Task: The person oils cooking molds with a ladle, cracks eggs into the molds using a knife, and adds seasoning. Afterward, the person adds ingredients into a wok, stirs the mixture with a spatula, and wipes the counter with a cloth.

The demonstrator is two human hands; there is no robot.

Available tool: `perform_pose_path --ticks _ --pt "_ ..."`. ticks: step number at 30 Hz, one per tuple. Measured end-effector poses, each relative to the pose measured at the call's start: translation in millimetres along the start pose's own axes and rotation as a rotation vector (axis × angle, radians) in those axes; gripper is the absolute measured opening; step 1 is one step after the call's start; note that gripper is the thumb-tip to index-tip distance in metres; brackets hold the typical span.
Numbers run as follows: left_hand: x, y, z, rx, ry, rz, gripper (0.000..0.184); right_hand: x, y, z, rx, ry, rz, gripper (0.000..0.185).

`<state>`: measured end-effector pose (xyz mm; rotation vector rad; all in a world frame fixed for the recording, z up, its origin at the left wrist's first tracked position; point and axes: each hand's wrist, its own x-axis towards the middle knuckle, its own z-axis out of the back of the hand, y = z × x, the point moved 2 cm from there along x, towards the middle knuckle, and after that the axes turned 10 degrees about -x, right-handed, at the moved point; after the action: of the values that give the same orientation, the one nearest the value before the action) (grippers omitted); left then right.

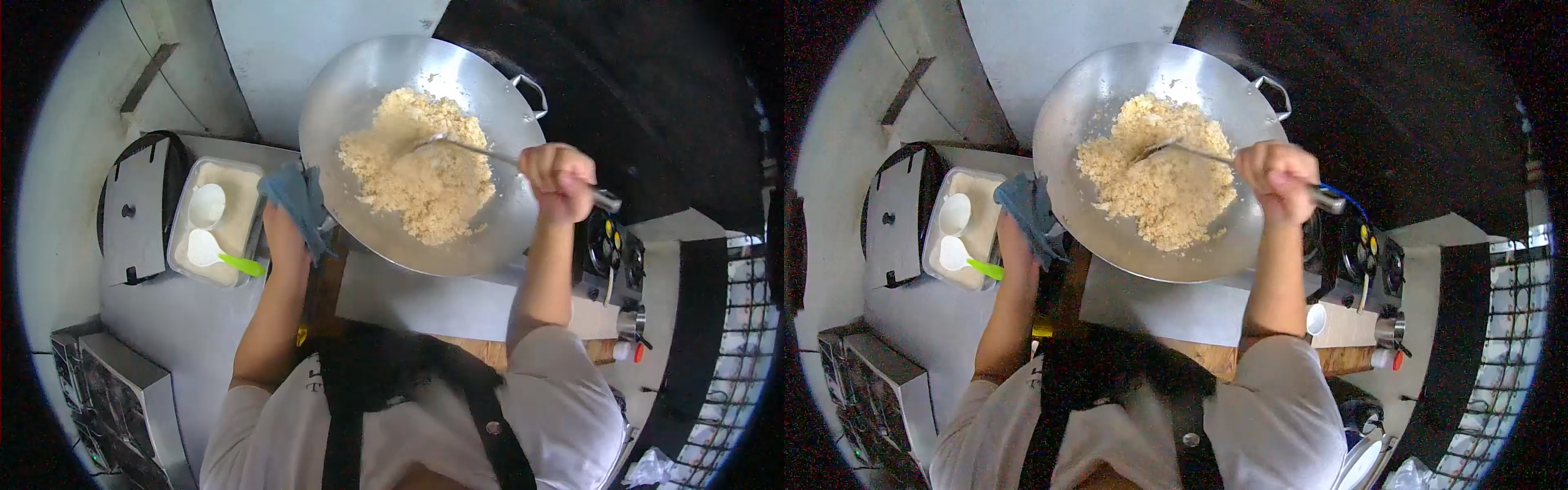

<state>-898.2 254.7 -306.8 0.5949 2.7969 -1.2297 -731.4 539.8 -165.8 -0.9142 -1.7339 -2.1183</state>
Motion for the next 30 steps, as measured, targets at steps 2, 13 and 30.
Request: perform_pose_path --ticks 2,13,30 --pt "-1 1 -1 -0.018 0.032 0.011 0.037 -39 -44 -4 -0.07 -0.192 -0.132 0.03" --pt "13 18 14 -0.186 0.118 0.009 0.037 -56 8 -44 0.059 -0.36 -0.093 0.031" --pt "15 15 21 -0.071 0.068 0.013 0.032 -24 -146 135 -0.011 -1.549 -0.472 0.022"
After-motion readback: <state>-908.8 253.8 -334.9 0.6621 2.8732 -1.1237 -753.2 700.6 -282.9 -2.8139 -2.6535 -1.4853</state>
